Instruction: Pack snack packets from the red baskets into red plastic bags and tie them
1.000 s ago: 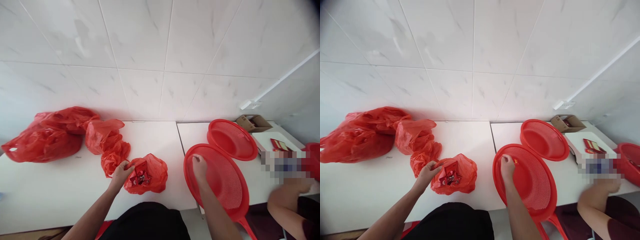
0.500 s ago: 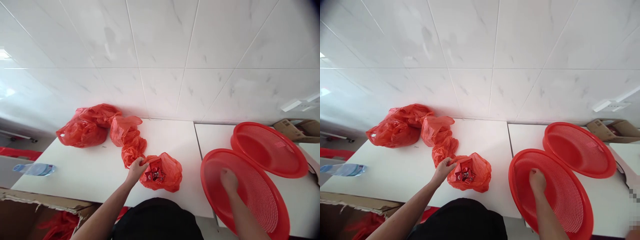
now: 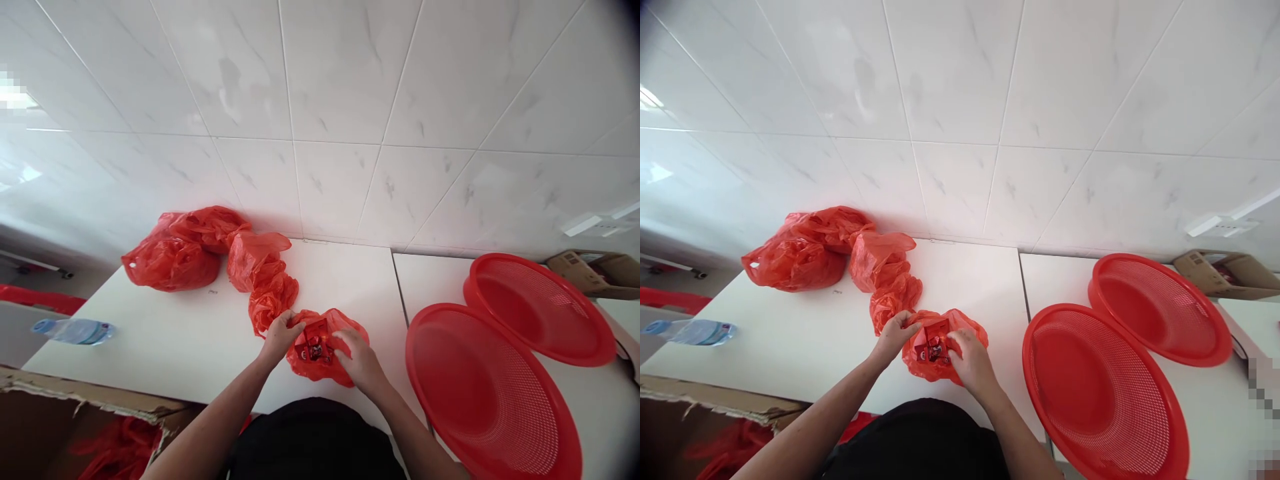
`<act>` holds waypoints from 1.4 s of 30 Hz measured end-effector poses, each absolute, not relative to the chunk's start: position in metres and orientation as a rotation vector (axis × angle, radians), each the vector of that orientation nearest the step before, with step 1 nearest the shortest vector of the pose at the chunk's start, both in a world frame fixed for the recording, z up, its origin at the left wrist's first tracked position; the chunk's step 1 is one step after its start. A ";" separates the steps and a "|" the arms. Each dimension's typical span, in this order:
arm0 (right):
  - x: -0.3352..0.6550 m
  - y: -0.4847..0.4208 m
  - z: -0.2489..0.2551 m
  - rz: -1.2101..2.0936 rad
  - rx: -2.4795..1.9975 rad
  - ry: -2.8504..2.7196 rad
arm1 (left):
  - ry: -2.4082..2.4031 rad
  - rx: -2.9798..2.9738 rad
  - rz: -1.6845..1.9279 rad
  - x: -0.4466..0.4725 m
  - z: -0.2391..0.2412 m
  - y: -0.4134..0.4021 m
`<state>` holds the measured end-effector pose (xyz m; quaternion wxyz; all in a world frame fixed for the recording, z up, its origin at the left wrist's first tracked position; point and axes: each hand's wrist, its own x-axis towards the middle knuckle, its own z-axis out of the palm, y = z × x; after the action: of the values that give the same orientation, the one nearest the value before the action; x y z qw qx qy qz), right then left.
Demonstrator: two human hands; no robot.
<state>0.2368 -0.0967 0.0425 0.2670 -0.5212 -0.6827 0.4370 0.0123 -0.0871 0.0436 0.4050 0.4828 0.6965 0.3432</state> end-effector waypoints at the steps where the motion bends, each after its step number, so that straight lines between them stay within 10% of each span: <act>1: 0.240 -0.097 0.038 1.155 -1.480 -1.801 | 1.762 1.213 0.867 0.011 0.044 -0.088; 15: 0.269 -0.116 -0.019 1.714 -1.699 -0.774 | 1.686 1.208 0.871 0.001 0.051 -0.089; 29: 0.305 -0.098 0.115 1.153 -1.675 -1.041 | 1.414 1.309 1.136 0.000 0.141 -0.095; 42: 0.295 -0.097 0.117 1.132 -1.534 -0.933 | 1.519 1.739 0.865 0.011 0.152 -0.101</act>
<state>0.2949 -0.0967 0.1172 0.4880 -0.6308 -0.3837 0.4655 0.0105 -0.1014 0.1520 0.3314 0.6653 0.5813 0.3311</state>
